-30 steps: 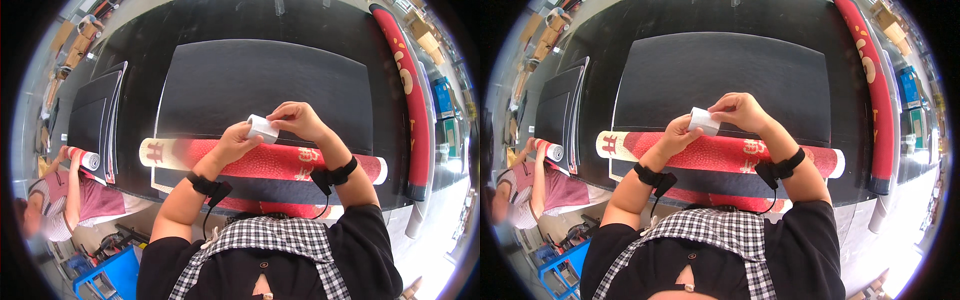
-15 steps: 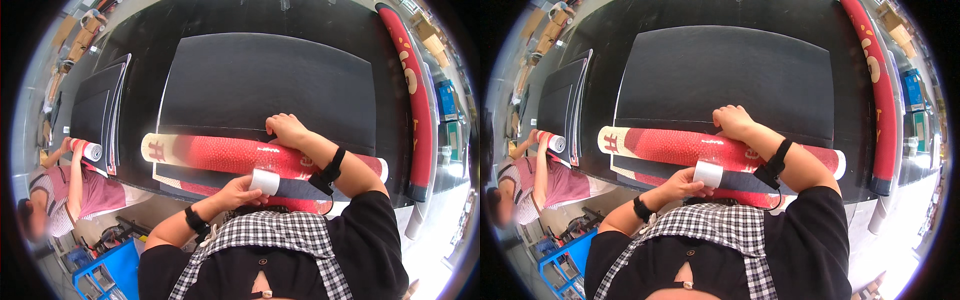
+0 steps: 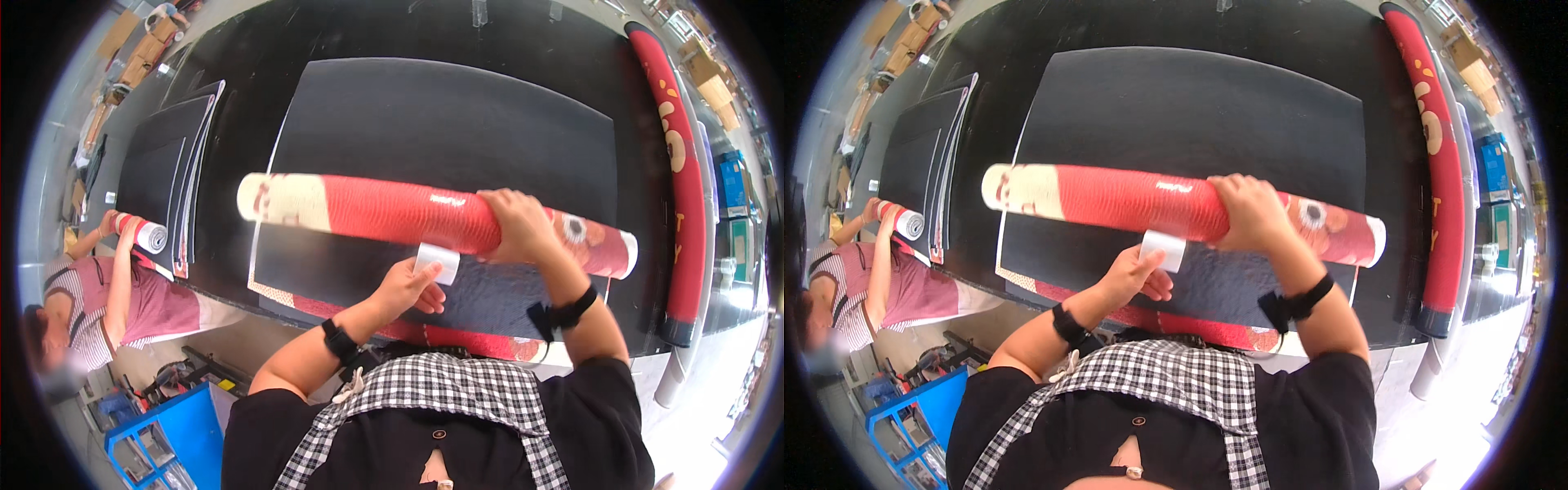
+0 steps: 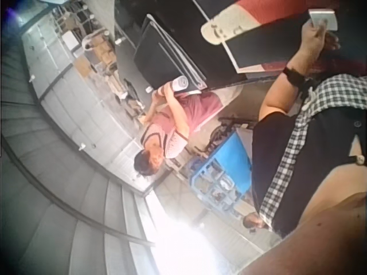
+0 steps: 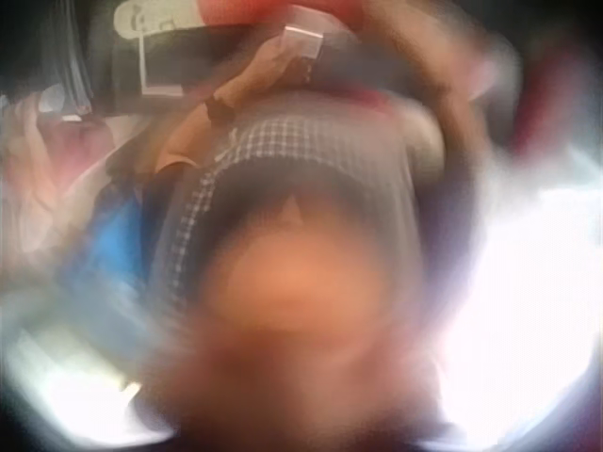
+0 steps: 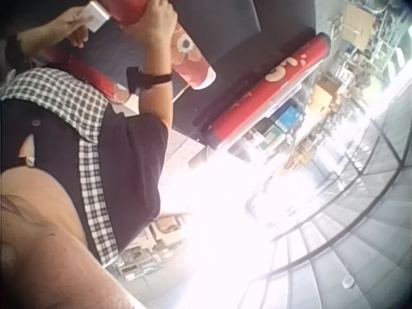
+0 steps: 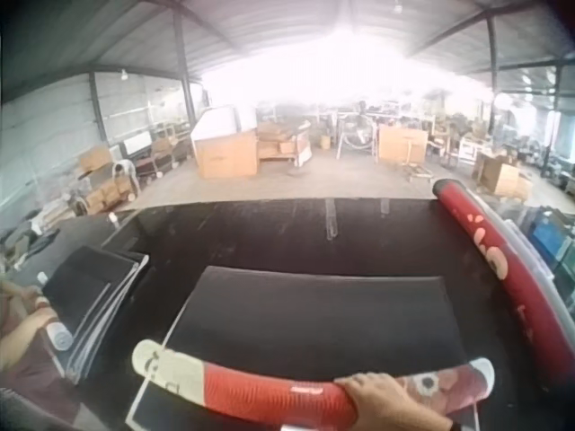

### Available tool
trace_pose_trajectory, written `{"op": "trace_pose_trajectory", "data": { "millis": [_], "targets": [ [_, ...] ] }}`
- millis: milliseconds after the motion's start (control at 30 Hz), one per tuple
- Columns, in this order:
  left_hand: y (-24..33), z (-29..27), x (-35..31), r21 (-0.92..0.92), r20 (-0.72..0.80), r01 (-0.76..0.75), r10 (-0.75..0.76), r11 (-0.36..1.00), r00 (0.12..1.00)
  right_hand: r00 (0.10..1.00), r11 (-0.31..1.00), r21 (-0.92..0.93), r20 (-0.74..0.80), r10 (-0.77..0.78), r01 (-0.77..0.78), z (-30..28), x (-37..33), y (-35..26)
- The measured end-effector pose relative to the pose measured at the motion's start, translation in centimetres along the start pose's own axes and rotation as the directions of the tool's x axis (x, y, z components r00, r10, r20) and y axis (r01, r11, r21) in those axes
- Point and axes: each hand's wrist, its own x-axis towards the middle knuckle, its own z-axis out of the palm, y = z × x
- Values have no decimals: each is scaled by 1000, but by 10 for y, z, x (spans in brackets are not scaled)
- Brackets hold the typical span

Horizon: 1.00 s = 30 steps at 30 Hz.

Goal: Rolling up printed floor mats and securing them with tape.

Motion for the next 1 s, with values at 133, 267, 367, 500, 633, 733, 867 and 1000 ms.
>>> {"op": "trace_pose_trajectory", "data": {
  "millis": [133,267,367,500,633,733,867,1000],
  "targets": [
    [8,-2,49,-7,-93,17,-18,1000,996,999,981,191,48,14,-23,-36,45,46],
    [22,-15,56,-23,-51,-57,55,998,997,978,986,-15,-132,-165,164,-15,34,11],
    [22,-16,57,-80,-60,29,-34,996,998,991,986,-139,-83,-102,89,-7,55,7],
    [44,1,107,-274,-73,-46,27,960,997,1000,1000,7,-19,-25,25,-39,109,82],
    [62,-2,150,-238,-101,-191,172,952,980,998,998,-62,-50,-23,20,-26,108,74],
    [69,1,150,-209,-135,-251,227,945,965,992,998,-52,-124,-28,22,-25,115,83],
    [61,1,124,-254,-239,-257,197,932,951,986,992,-75,-126,-114,105,-26,101,67],
    [-5,-12,28,-188,-4,-281,285,941,959,982,969,175,101,160,-176,-4,10,12]
  ]
}}
